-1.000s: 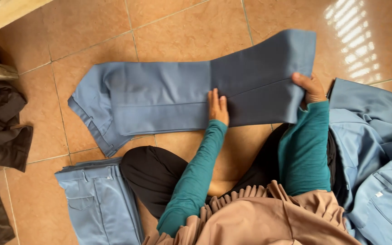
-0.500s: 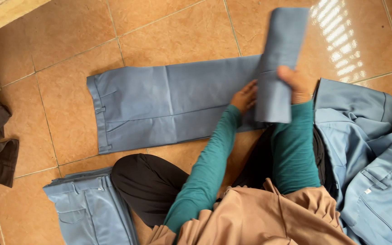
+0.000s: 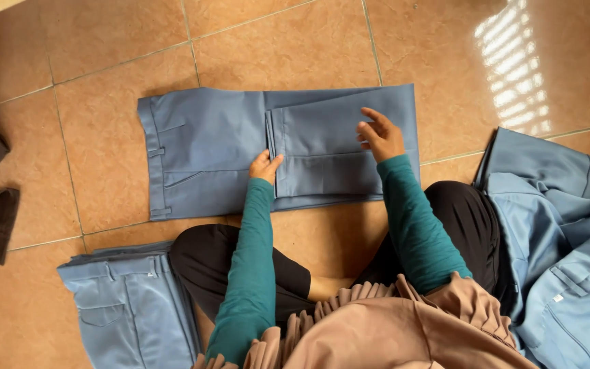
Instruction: Folding blue trousers neatly and stacking them on the floor.
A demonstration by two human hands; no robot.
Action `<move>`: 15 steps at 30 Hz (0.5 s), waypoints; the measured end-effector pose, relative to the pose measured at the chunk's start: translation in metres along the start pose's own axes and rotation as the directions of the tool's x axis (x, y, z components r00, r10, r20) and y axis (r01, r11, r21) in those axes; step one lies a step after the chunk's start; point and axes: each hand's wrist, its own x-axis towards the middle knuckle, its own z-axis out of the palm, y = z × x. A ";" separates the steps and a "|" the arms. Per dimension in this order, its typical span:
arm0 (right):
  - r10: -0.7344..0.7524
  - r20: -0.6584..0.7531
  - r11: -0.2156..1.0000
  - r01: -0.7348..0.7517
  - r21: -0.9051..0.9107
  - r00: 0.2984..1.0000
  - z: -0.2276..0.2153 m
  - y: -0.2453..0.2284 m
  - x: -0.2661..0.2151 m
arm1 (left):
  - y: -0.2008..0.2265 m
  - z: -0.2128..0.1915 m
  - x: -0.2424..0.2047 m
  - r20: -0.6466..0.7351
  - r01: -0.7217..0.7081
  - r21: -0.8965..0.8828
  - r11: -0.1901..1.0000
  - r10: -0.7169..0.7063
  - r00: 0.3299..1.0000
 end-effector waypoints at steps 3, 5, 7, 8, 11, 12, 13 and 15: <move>-0.227 -0.140 0.868 0.135 -0.478 0.964 0.009 0.005 -0.011 | 0.031 0.068 -0.047 -0.304 -0.175 0.740 0.650 0.554 0.775; -0.625 0.039 0.541 0.468 -0.699 0.780 0.038 0.005 -0.021 | 0.053 0.110 -0.075 0.016 -0.348 0.913 0.214 0.832 0.554; -0.638 0.136 0.392 0.472 -0.789 0.758 0.063 0.040 -0.017 | 0.019 0.135 -0.068 0.174 -0.312 0.948 0.067 0.710 0.683; -0.635 0.238 0.236 0.478 -0.846 0.735 0.076 0.058 -0.014 | 0.002 0.148 -0.065 0.300 -0.296 0.950 -0.097 0.544 0.784; -0.568 0.373 -0.063 0.413 -0.908 0.734 0.052 0.089 -0.010 | 0.010 0.144 -0.069 0.332 -0.288 0.942 -0.175 0.332 0.883; -0.563 0.375 -0.065 0.413 -0.908 0.736 0.033 0.085 0.001 | 0.016 0.139 -0.065 0.330 -0.288 0.942 -0.170 0.328 0.885; -0.566 0.277 -0.082 0.281 -0.956 0.776 0.015 0.082 0.008 | 0.021 0.130 -0.063 0.320 -0.266 0.946 -0.182 0.429 0.845; -0.566 0.176 -0.100 0.145 -0.984 0.805 -0.016 0.072 0.020 | 0.032 0.109 -0.057 0.307 -0.241 0.951 -0.191 0.519 0.798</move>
